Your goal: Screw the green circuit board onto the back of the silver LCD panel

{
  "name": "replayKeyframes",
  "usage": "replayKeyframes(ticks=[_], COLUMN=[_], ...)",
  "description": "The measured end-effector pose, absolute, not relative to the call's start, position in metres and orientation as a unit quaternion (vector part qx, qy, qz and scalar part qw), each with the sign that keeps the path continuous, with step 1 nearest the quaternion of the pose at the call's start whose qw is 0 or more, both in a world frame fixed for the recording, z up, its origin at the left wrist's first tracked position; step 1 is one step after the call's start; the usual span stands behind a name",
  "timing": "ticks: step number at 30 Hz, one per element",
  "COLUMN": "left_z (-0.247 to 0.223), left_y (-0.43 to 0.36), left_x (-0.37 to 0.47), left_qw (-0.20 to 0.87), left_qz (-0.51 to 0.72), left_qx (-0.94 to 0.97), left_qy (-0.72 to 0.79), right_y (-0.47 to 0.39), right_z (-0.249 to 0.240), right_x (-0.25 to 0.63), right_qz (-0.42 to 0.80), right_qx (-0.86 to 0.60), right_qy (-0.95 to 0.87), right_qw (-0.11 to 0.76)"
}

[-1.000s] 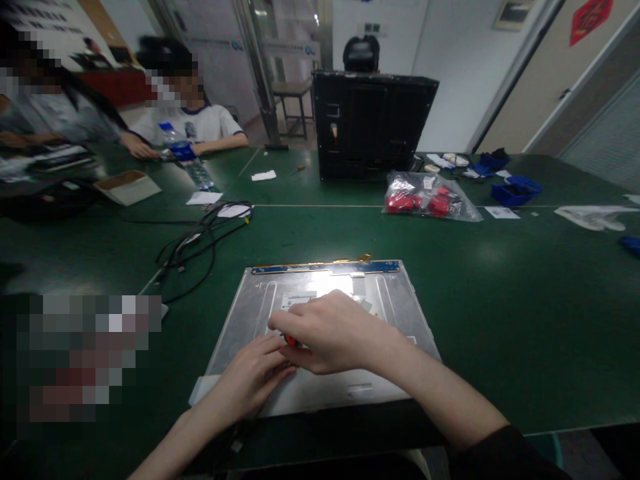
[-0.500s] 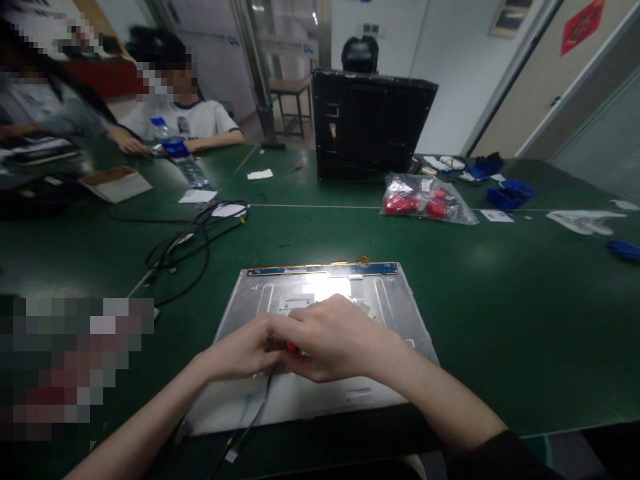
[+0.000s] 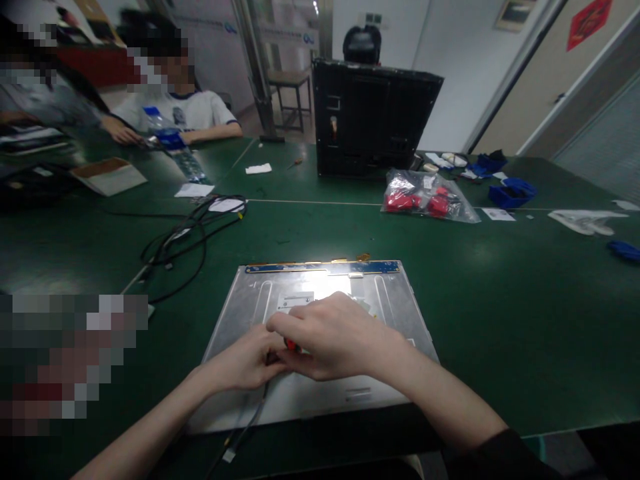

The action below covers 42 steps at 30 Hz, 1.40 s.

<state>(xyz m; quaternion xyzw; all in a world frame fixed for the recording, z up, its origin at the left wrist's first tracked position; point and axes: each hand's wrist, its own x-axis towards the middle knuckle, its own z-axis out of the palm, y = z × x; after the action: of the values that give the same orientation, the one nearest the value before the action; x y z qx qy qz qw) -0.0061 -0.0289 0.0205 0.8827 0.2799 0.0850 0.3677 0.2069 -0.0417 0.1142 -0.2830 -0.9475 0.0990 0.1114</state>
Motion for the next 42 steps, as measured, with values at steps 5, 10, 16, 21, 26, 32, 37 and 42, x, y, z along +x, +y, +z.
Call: replayKeyframes(ticks=[5,10,16,21,26,32,37,42], left_z=[0.0233,0.0255,0.0228,0.0228,0.0251,0.0260,0.0253,0.0260], left_y=[-0.0284,-0.0282,-0.0275,-0.0276,-0.0281,-0.0278,-0.0279,-0.0272], left_x=[-0.0048,-0.0040,-0.0043,-0.0049,-0.0049,-0.0045,-0.0048,-0.0039], left_qw=[0.380,0.385,0.378,0.395,0.395,0.385,0.385,0.391], left_qz=[0.093,0.077,0.074,0.081,0.075,0.074,0.070,0.060], left_qx=[0.875,0.871,0.873,0.870,0.870,0.871,0.872,0.869], left_qy=[0.286,0.294,0.298,0.283,0.286,0.295,0.296,0.299], right_y=[-0.0415,-0.0421,-0.0435,-0.0434,-0.0424,-0.0422,-0.0423,-0.0422], right_z=[0.1138,0.1147,0.1187,0.1234,0.1219,0.1202,0.1198,0.1181], right_x=[0.2075,0.2074,0.2098,0.2124,0.2116,0.2115,0.2114,0.2104], right_qz=[0.098,0.098,0.123,0.149,0.153,0.132,0.115,0.111], right_qx=[-0.282,-0.286,-0.279,-0.279,-0.278,-0.277,-0.282,-0.297], right_qy=[-0.948,-0.948,-0.947,-0.943,-0.943,-0.946,-0.947,-0.945], right_qw=[0.107,0.100,0.098,0.105,0.103,0.103,0.097,0.085])
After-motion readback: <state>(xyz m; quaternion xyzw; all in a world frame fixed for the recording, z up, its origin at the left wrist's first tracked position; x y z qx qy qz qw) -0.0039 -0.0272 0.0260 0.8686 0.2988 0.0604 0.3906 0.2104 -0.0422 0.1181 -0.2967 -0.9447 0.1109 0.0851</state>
